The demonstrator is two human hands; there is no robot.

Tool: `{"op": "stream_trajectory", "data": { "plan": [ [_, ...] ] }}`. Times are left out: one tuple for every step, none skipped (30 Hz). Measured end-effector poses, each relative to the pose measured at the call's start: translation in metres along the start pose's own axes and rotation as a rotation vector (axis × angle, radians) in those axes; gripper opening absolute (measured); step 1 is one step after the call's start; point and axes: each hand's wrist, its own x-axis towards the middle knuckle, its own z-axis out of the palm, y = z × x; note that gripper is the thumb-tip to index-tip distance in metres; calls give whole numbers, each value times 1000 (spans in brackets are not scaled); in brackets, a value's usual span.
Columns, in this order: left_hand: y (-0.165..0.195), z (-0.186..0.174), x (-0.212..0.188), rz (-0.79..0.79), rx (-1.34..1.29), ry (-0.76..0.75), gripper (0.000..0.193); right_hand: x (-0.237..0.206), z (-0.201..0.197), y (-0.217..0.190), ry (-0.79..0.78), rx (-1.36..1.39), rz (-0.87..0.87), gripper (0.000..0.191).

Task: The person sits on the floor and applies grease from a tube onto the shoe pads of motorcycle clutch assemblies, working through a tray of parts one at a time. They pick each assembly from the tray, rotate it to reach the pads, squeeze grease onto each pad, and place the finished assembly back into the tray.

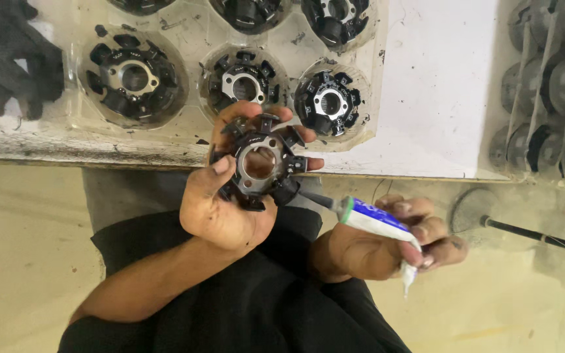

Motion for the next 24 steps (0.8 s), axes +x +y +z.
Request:
{"op": "stream_trajectory", "data": {
  "plan": [
    [1,1,0,-26,-38,12,54,2,0,1,32,34,40,35],
    [2,2,-1,-50,-63,26,55,3,1,3,15,6,62,34],
    [3,3,-1,-73,-89,39,56,4,1,5,-1,-22,83,33],
    [4,4,-1,-93,-101,55,56,3,2,6,16,-63,107,34],
    [5,4,-1,-111,-118,83,57,3,3,7,33,-104,132,35],
    [6,5,-1,-128,-135,111,58,1,3,7,82,-153,158,37],
    [7,5,-1,-141,-156,151,60,-1,3,7,132,-200,183,41],
    [7,5,0,-155,-178,194,62,-2,1,6,119,-104,242,35],
    [8,5,0,-158,-204,192,61,-1,-2,5,104,-4,300,35],
    [8,4,1,-160,-230,190,61,-1,-5,3,87,99,356,38],
    [8,3,1,-162,-255,187,60,-2,-8,2,20,114,307,35],
    [9,2,2,-177,-268,207,60,-5,-11,1,-44,126,254,32],
    [10,2,2,-192,-283,229,61,-9,-13,1,-88,95,171,31],
    [11,1,2,-207,-298,252,61,-13,-15,1,-128,67,87,30],
    [12,0,2,-218,-313,265,60,-20,-17,1,-151,-4,-25,31],
    [13,0,2,-230,-328,278,60,-25,-18,1,-174,-75,-137,32],
    [14,0,1,-241,-343,291,59,-29,-19,1,-189,-43,-218,28],
    [15,0,1,-244,-338,304,59,-32,-21,1,-205,-12,-299,23],
    [16,1,0,-247,-333,316,59,-34,-22,0,-222,18,-379,19],
    [16,1,0,-250,-328,328,59,-29,-26,-2,-346,-31,-429,21],
    [17,1,0,-250,-317,342,59,-21,-31,-5,-470,-80,-478,25],
    [18,2,0,-250,-305,354,59,-15,-34,-5,-593,-131,-528,29],
    [18,2,0,-251,-294,366,59,-10,-36,-4,-597,-110,-592,30],
    [19,2,0,-256,-299,362,58,-5,-38,1,-601,-89,-656,32]
  ]
}}
